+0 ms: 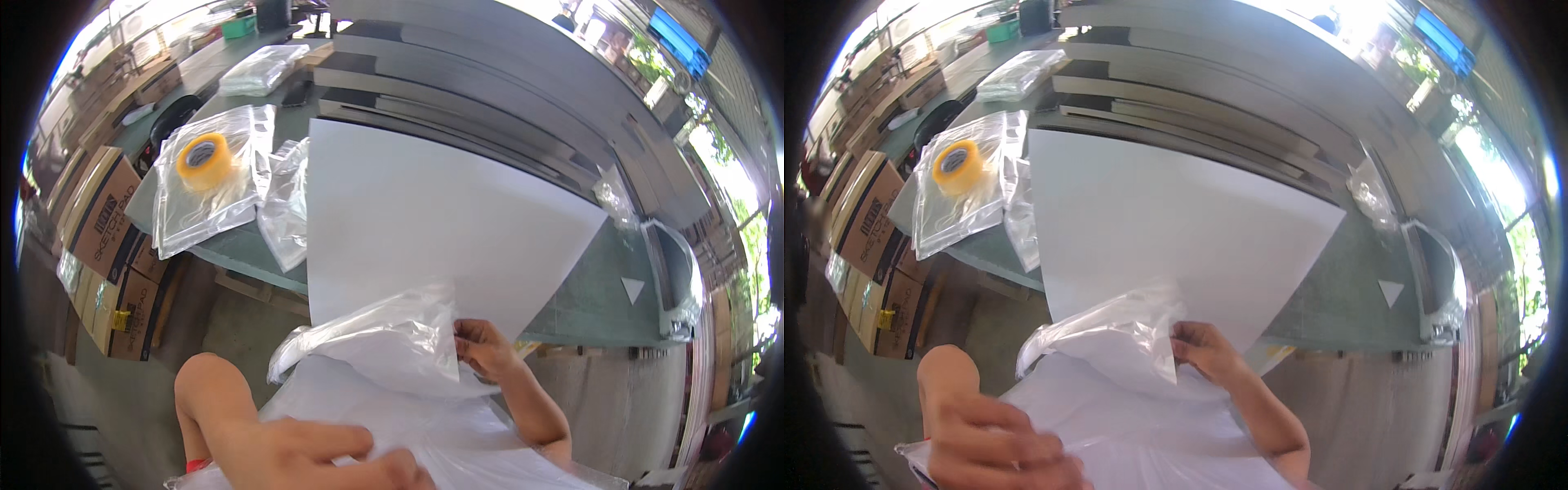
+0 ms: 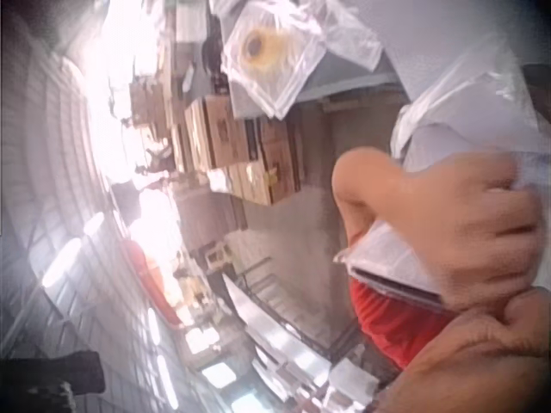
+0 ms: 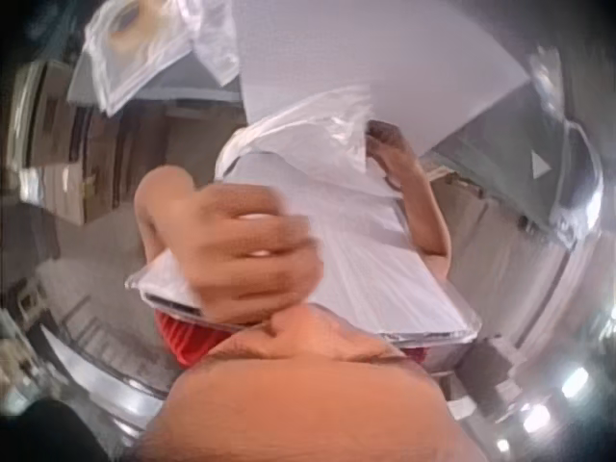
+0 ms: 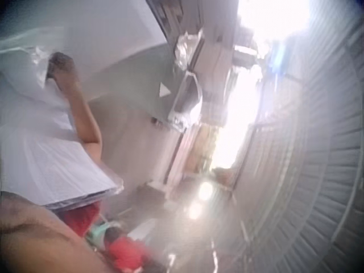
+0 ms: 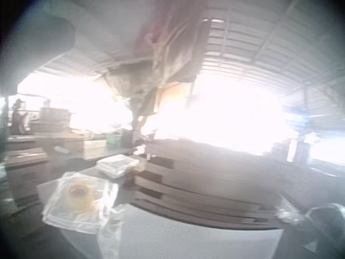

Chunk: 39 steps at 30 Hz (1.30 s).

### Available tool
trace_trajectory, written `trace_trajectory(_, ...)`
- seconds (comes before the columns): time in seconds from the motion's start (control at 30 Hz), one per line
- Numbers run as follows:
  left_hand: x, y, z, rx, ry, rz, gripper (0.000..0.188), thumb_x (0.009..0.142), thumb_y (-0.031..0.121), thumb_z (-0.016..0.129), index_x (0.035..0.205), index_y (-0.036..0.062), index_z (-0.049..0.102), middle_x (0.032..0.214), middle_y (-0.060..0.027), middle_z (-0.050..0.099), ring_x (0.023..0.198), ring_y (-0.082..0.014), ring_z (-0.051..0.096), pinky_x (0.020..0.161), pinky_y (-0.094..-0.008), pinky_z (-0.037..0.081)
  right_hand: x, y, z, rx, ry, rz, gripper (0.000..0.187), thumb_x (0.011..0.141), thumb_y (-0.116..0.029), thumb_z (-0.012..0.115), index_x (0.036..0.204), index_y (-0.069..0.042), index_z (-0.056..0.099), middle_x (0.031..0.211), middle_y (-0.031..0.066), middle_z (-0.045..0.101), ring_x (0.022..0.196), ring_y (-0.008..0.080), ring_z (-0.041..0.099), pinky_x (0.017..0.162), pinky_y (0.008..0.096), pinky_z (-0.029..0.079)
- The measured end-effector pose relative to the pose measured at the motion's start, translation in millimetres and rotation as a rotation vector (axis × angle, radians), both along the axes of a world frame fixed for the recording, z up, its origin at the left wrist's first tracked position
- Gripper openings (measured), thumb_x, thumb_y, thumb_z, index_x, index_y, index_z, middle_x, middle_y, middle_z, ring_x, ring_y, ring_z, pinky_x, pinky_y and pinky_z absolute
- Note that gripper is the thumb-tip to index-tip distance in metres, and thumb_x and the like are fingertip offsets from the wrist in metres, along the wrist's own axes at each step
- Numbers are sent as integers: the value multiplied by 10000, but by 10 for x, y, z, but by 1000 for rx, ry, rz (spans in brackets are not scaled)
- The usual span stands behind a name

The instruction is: The person repeatedly wraps individual white and black rectangular sheets in clear plastic bags at a workbench. They open a bag, insert a sheet, and fold the bag around it, then stack the wrapped items. The person briefly walks to a nearby table to pick up a roll of yellow tape and returns to continue wrapping.

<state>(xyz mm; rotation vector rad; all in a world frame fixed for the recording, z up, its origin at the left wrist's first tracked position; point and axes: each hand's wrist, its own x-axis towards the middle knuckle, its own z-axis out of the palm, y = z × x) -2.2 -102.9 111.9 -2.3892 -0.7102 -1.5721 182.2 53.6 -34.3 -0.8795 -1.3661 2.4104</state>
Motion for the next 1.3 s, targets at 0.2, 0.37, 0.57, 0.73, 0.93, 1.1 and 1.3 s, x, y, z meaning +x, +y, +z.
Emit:
trace_trajectory(0.2, -56, -35, -155, 105, 249, 305, 281, 658, 183, 588, 883, 16, 574, 787, -82, 575, 628, -160, 562, 506, -269, 461, -106, -71, 102, -48, 74, -67, 135, 804, -89, 588, 914, -42, 526, 795, -4, 540, 741, 61, 519, 609, 204, 417)
trace_trajectory(0.37, -58, 184, -542, -862, 267, 97, 467, 683, 244, 688, 1036, 22, 479, 698, -58, 555, 524, -150, 538, 469, -261, 443, 34, -18, 26, -191, 89, -138, 128, 792, -120, 615, 857, -52, 528, 752, -24, 528, 685, 47, 486, 570, 182, 397)
trace_trajectory(0.57, 72, 709, -1250, -1254, -321, 94, 362, 749, 158, 659, 1050, 10, 523, 609, -91, 536, 580, -159, 567, 491, -269, 436, -198, -227, 183, -46, 199, -394, 158, 838, -219, 566, 837, -69, 514, 588, -34, 434, 458, 43, 380, 387, 181, 282)
trace_trajectory(0.73, -139, 720, -1023, -1321, -419, 135, 208, 740, 13, 619, 947, 2, 595, 612, -63, 534, 489, -86, 464, 462, -240, 378, 143, -53, 310, 322, 46, -418, 191, 846, -235, 546, 892, -54, 505, 587, -26, 422, 512, 50, 412, 426, 200, 329)
trace_trajectory(0.93, -269, 670, -1473, -1394, -564, -129, 256, 725, -88, 514, 961, -11, 578, 788, -62, 576, 580, -91, 522, 497, -226, 421, 66, -32, 354, -36, 215, -362, 169, 858, -252, 496, 841, -85, 510, 582, -33, 417, 484, 51, 404, 383, 188, 330)
trace_trajectory(1.1, -1681, -533, -2668, -955, -1451, 17, 230, 799, 69, 441, 983, -17, 549, 889, -109, 593, 799, -193, 595, 705, -315, 495, 817, 409, 322, -156, 483, -704, 158, 862, -263, 500, 782, -127, 514, 539, -64, 398, 407, 15, 348, 306, 151, 244)
trace_trajectory(1.3, -3121, -1871, -2869, -568, -1747, 433, 310, 800, 181, 449, 1016, -35, 509, 986, -142, 547, 847, -261, 572, 751, -399, 481, 1081, 489, 213, -1, 189, -928, 111, 840, -219, 545, 814, -112, 532, 552, -63, 412, 364, 39, 334, 301, 179, 251)
